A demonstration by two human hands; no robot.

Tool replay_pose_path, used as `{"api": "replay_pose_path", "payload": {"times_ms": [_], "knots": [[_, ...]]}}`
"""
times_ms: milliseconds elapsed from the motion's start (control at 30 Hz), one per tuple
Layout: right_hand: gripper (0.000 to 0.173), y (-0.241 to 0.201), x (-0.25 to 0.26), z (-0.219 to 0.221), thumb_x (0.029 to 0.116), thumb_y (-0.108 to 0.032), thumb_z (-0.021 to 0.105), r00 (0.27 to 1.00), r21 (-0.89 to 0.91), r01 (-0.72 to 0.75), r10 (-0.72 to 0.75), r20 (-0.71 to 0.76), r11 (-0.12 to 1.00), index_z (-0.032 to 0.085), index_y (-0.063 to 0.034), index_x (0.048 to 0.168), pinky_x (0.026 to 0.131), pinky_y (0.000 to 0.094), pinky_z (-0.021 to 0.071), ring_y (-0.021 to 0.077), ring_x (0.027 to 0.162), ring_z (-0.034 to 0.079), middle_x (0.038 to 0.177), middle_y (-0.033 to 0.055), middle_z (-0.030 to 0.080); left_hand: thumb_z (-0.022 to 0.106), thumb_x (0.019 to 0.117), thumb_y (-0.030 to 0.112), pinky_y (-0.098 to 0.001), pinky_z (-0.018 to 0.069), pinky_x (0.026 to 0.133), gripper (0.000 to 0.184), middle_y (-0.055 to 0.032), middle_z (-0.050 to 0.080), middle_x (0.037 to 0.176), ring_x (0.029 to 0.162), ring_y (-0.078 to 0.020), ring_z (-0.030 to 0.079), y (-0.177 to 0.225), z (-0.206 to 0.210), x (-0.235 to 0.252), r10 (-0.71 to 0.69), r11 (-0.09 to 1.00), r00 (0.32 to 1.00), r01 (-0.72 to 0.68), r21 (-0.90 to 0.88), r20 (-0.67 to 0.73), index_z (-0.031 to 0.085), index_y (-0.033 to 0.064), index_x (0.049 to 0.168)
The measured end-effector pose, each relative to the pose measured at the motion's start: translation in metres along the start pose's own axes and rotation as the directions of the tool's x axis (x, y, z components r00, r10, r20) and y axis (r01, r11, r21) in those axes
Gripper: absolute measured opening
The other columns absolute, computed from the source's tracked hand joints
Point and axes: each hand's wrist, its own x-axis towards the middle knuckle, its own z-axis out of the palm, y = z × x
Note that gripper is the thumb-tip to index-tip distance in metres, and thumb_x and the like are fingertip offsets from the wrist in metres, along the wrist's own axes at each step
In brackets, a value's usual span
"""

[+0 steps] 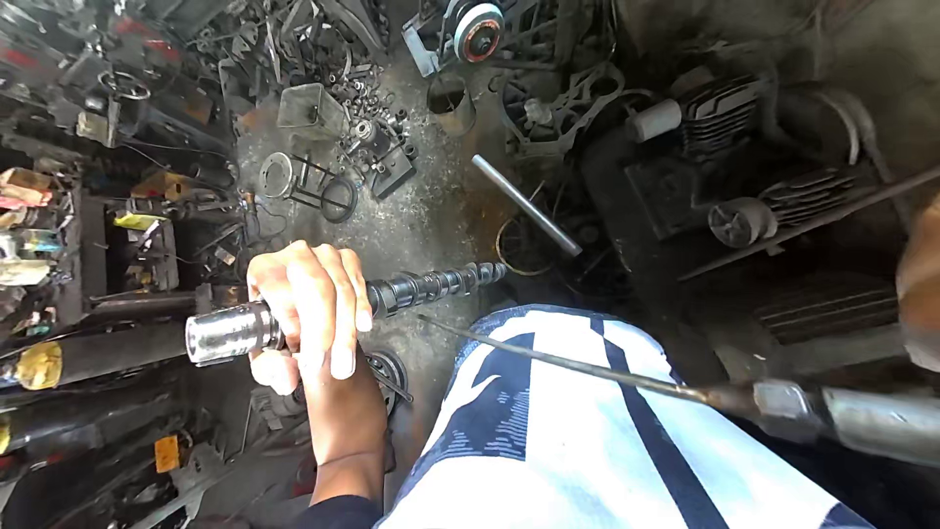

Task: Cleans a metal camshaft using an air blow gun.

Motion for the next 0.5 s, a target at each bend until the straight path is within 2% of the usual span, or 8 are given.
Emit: {"api": "replay_pose_path", "payload": {"times_ms": [33, 67, 100, 133, 200, 300, 367, 500], "knots": [[0.052, 0.004, 0.004, -0.001, 0.0894, -0.065, 0.065, 0.999, -0.012, 0.012, -0.011, 0.046, 1.000, 0.065, -0.0137, 0.079, 0.066, 0.0070, 0.0383, -0.0089, 0.071, 0.052, 0.072, -0.0081, 0.059, 0.081, 0.0815, 0.021, -0.0267, 0.0545, 0.055, 0.026, -0.0052, 0.066, 0.062, 0.054, -0.0140, 0.065, 0.000, 0.002, -0.001, 0.002, 1.000, 1.000, -0.002, -0.010, -0.012, 0.066, 0.0020, 0.074], [0.052, 0.007, 0.014, -0.003, 0.0896, -0.064, 0.064, 0.996, -0.040, 0.031, -0.027, 0.088, 0.999, 0.064, -0.0153, 0.072, 0.060, 0.0041, 0.0344, -0.0128, 0.065, 0.049, 0.066, -0.0113, 0.057, 0.081, 0.0812, 0.021, -0.0268, 0.0545, 0.054, 0.025, -0.0050, 0.066, 0.061, 0.053, -0.0139, 0.065, 0.001, 0.002, -0.001, -0.006, 1.000, 1.000, 0.006, -0.017, -0.013, 0.066, 0.0021, 0.074], [0.052, 0.009, 0.021, -0.005, 0.0898, -0.062, 0.060, 0.991, -0.100, 0.059, -0.047, 0.122, 0.993, 0.061, -0.0149, 0.066, 0.055, 0.0055, 0.0302, -0.0134, 0.059, 0.045, 0.060, -0.0120, 0.053, 0.081, 0.0815, 0.021, -0.0271, 0.0546, 0.055, 0.025, -0.0050, 0.066, 0.061, 0.053, -0.0141, 0.065, 0.001, 0.001, -0.002, -0.014, 1.000, 1.000, 0.014, -0.017, -0.002, 0.066, 0.0020, 0.074], [0.055, 0.012, 0.021, -0.006, 0.0926, -0.066, 0.055, 0.987, -0.176, 0.113, -0.089, 0.137, 0.978, 0.059, -0.0169, 0.067, 0.053, 0.0080, 0.0309, -0.0115, 0.058, 0.045, 0.059, -0.0122, 0.051, 0.080, 0.0823, 0.021, -0.0270, 0.0544, 0.055, 0.025, -0.0048, 0.066, 0.061, 0.054, -0.0140, 0.065, 0.001, 0.000, -0.002, -0.020, 1.000, 1.000, 0.020, -0.007, 0.011, 0.066, 0.0021, 0.074], [0.058, 0.012, 0.022, -0.007, 0.0918, -0.069, 0.056, 0.981, -0.211, 0.174, -0.151, 0.121, 0.962, 0.059, -0.0161, 0.067, 0.054, 0.0168, 0.0340, -0.0033, 0.057, 0.047, 0.058, -0.0085, 0.050, 0.080, 0.0831, 0.021, -0.0263, 0.0540, 0.054, 0.025, -0.0045, 0.065, 0.060, 0.053, -0.0135, 0.064, 0.001, -0.002, -0.002, -0.026, 1.000, 0.999, 0.026, 0.005, 0.027, 0.066, 0.0023, 0.073], [0.053, 0.011, 0.029, -0.009, 0.0914, -0.067, 0.058, 0.985, -0.155, 0.115, -0.092, 0.148, 0.981, 0.059, -0.0184, 0.070, 0.056, 0.0104, 0.0358, -0.0080, 0.061, 0.048, 0.062, -0.0116, 0.052, 0.079, 0.0836, 0.021, -0.0262, 0.0539, 0.054, 0.025, -0.0033, 0.064, 0.060, 0.053, -0.0129, 0.064, 0.002, -0.005, -0.002, -0.037, 0.999, 0.998, 0.037, -0.006, 0.042, 0.065, 0.0031, 0.073], [0.053, 0.011, 0.028, -0.008, 0.0902, -0.064, 0.060, 0.985, -0.177, 0.137, -0.116, 0.127, 0.975, 0.059, -0.0154, 0.069, 0.058, 0.0192, 0.0349, -0.0024, 0.061, 0.049, 0.062, -0.0078, 0.054, 0.079, 0.0833, 0.021, -0.0259, 0.0539, 0.054, 0.026, -0.0035, 0.064, 0.059, 0.053, -0.0129, 0.064, 0.002, -0.007, -0.001, -0.045, 0.999, 0.997, 0.045, -0.011, 0.057, 0.065, 0.0028, 0.072], [0.054, 0.012, 0.031, -0.009, 0.0925, -0.063, 0.060, 0.983, -0.146, 0.129, -0.107, 0.147, 0.981, 0.062, -0.0110, 0.078, 0.060, 0.0164, 0.0379, -0.0024, 0.067, 0.051, 0.069, -0.0055, 0.058, 0.078, 0.0838, 0.020, -0.0257, 0.0539, 0.054, 0.025, -0.0039, 0.064, 0.060, 0.053, -0.0131, 0.064, 0.003, -0.009, 0.000, -0.041, 0.999, 0.998, 0.042, -0.012, 0.057, 0.066, 0.0021, 0.072]]}}
